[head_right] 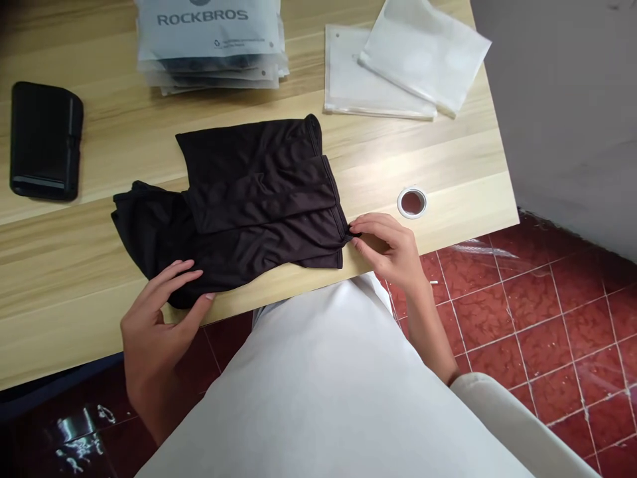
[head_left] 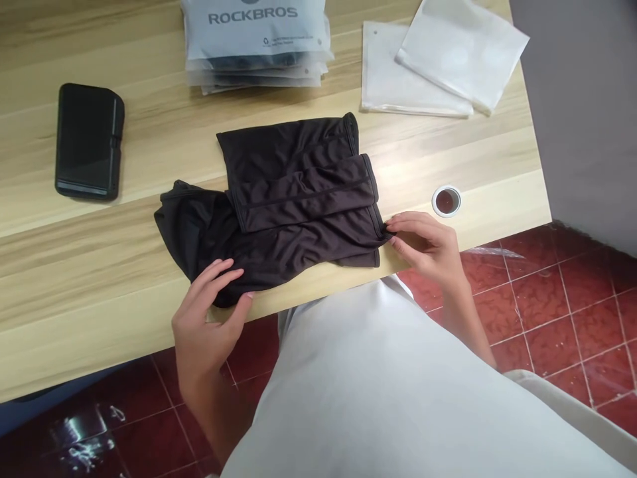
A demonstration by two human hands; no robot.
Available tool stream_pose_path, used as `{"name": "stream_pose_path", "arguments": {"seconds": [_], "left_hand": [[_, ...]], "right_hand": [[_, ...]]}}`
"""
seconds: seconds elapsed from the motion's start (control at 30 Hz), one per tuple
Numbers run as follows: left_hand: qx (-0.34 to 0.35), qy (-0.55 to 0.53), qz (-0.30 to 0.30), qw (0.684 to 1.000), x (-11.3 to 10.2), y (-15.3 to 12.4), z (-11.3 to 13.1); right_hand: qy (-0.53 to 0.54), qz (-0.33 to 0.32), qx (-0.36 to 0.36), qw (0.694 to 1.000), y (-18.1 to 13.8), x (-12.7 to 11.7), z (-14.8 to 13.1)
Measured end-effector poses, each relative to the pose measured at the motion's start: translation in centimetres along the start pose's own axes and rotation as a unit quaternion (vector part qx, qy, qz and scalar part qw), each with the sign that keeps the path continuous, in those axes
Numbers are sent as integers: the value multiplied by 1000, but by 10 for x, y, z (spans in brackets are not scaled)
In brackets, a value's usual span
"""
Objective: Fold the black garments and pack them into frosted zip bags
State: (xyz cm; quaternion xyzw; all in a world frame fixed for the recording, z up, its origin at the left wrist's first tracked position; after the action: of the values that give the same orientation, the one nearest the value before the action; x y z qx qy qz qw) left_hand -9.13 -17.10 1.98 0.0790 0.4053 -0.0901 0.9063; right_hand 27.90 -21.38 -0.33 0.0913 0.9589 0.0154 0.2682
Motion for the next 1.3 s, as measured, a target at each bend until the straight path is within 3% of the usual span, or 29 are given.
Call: {"name": "stream_pose_path", "arguments": {"seconds": [0.23,0.4,0.53,0.63,0.77,0.83,0.93,1.0,1.07,1.17,1.23,1.3], "left_hand": [[-19,-15,14,1000,-11,-1,-4],[26,33,26,999,-28,20,6],[43,69,53,995,-33,47,15],[19,67,69,995,-28,69,3],[-13,99,-3,995,-16,94,-24],[14,104,45,993,-14,102,-24],[75,107,225,966,-13,100,-3],[104,91,266,954,-6,95,17],[126,61,206,968,7,94,32],[139,39,11,989,30,98,43],[139,49,-110,983,39,99,42],[138,40,-162,976,39,98,38]], "right_hand": [[-20,-62,5,998,-3,3,-1],[6,-97,-19,995,15,0,-19],[25,-33,30,999,43,-4,-25],[43,28,67,996,62,2,-11],[2,32,81,996,76,14,8],[-28,35,72,996,80,17,11],[-45,74,26,996,83,15,3],[-56,97,-25,993,84,14,-9],[-63,88,-73,991,86,18,-23],[-73,16,-115,991,92,31,-37],[-97,-47,-126,986,97,41,-37],[-117,-95,-125,981,100,50,-31]]}}
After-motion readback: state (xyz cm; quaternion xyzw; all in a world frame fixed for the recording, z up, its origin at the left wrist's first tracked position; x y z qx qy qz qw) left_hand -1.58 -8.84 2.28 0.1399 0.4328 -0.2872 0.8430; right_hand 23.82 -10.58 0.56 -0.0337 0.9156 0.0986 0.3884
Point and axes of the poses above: each hand's wrist, its own y-axis towards the middle knuckle, its own x-axis out of the palm, z = x × y, the point moved 3 cm from there along y, towards the middle knuckle, and after that the axes turned 4 degrees about x, right-handed, at the moved point
